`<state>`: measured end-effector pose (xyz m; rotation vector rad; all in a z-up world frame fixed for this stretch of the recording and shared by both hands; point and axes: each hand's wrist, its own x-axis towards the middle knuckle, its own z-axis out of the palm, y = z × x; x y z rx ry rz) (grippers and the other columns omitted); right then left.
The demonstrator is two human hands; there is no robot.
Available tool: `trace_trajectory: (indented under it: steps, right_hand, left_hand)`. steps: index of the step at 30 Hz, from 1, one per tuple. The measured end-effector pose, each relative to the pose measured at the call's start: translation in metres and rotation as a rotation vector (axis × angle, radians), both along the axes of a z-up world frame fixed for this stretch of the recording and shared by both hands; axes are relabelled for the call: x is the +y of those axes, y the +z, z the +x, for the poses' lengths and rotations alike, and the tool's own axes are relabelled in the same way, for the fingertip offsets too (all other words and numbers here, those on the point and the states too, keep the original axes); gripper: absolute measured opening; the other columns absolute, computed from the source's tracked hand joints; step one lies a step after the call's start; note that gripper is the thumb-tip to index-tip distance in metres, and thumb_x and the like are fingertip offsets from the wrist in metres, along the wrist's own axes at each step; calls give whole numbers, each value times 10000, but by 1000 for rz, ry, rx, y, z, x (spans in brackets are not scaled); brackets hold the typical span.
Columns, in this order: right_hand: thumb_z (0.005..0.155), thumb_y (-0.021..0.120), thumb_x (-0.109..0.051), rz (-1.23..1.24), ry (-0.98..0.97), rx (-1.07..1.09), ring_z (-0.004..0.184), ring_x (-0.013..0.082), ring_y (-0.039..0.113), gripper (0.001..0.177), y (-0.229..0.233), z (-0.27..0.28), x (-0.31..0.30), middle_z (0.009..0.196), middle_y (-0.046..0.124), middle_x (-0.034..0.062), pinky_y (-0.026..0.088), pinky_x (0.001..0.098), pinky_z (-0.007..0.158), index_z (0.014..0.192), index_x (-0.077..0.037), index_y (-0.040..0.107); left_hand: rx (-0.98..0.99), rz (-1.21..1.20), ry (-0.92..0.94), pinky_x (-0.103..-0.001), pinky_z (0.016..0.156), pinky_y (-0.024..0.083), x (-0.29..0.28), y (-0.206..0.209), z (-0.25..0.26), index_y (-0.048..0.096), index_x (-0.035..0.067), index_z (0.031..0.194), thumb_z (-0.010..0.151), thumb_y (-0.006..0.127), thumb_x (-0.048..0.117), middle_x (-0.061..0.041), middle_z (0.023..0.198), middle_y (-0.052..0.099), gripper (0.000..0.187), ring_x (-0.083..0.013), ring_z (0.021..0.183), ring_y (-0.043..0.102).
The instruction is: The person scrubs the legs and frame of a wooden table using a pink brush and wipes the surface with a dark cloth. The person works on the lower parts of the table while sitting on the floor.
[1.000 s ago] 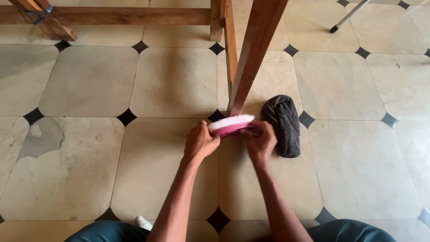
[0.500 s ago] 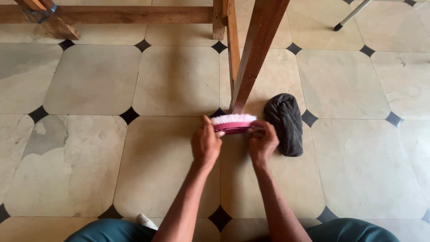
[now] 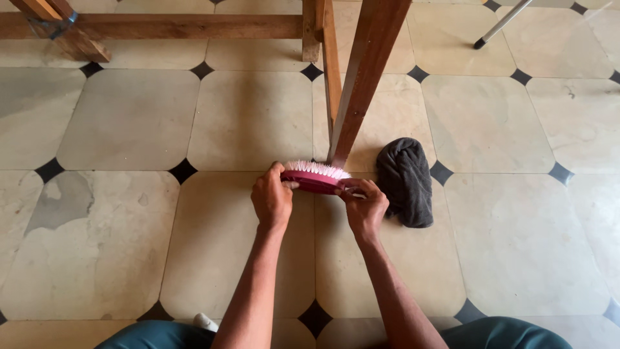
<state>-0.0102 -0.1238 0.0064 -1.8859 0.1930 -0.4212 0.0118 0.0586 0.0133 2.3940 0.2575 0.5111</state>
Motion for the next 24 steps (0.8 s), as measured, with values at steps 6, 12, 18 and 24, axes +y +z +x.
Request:
trace_trajectory:
  steps: [6,12,18,24]
  right_hand:
    - [751,817,74,135,-47,-15,766,91,730,190,-12,3,-21,886,791,50,589,246,704,916,-18,792]
    - [755,801,115,98,-103,-100,802,111,707,259,-5,5,-44,943,782,71,565,245,741,984,-5,789]
    - [777,804,100,97,-191,-113,847,116,695,249,8,2,-62,976,770,90,547,234,765,1003,-5,802]
    - [810,780,76,109,-148,-172,829,98,693,247,3,2,-43,988,788,86,549,223,757,1036,-20,806]
  left_hand:
    - [47,-145,-116,-395,687,589,-19,2,-6,635,60,926,800,573,-126,-82,755,767,233,-237,721,783]
    - [-4,-191,-269,-412,674,593,-37,0,-11,631,52,913,849,668,-35,-85,763,780,114,-264,712,763]
    - [97,-200,-321,-413,664,575,-60,8,-8,606,53,854,842,757,77,-44,814,781,154,-257,750,757]
    - [145,-136,-220,-400,667,561,-46,17,-13,636,90,853,832,768,93,3,798,789,133,-246,750,753]
